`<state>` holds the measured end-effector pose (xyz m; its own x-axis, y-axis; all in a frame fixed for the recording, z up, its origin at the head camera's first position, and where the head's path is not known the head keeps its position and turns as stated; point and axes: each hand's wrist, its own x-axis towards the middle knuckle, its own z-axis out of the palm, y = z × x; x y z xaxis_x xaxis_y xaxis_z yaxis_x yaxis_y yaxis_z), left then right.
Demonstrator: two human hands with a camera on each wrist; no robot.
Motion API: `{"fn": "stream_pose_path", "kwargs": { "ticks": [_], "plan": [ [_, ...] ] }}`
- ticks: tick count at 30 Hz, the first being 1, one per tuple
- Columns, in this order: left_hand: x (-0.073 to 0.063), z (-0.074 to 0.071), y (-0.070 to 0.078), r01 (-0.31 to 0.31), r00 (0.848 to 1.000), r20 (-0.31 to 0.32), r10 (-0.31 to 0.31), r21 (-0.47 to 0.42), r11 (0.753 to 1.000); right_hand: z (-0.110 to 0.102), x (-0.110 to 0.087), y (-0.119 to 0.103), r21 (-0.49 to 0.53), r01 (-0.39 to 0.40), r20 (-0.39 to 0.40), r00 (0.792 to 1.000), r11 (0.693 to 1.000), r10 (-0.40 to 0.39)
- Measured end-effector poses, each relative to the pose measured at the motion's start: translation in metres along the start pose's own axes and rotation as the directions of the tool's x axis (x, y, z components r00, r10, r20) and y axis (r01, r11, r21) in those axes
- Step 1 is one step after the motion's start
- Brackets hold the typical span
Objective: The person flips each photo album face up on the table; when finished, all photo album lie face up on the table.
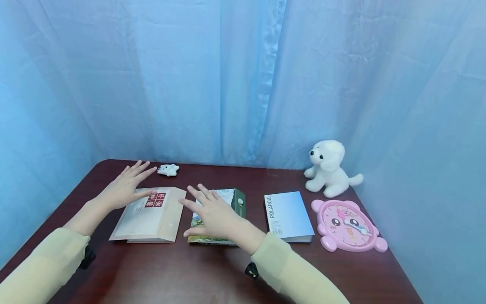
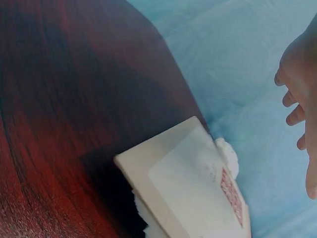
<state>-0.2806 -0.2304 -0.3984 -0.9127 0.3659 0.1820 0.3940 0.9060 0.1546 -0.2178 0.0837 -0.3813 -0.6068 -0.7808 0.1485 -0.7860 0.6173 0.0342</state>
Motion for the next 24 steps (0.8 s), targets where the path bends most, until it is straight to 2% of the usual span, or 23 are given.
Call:
{"fn": "stream_pose_path", "kwargs": {
  "ticks": [4,11,14,24],
  "plan": [
    [0.004,0.009,-0.006,0.032,0.999,0.015,-0.031,-0.048,0.998,0.018,0.008,-0.009,0.038,0.007,0.023,1.000,0.999,-0.008],
    [0.008,0.023,-0.016,0.066,0.997,0.045,-0.059,-0.177,0.982,0.036,0.022,-0.018,0.212,-0.008,0.066,0.998,0.977,-0.006],
    [0.009,0.028,-0.019,0.072,0.996,0.061,-0.061,-0.208,0.975,0.043,0.028,-0.019,0.227,-0.010,0.079,0.997,0.974,-0.008],
    [0.014,0.052,-0.024,0.076,0.994,0.088,-0.059,-0.210,0.975,0.065,0.043,-0.018,0.236,0.007,0.101,0.994,0.972,-0.032]
  ]
}}
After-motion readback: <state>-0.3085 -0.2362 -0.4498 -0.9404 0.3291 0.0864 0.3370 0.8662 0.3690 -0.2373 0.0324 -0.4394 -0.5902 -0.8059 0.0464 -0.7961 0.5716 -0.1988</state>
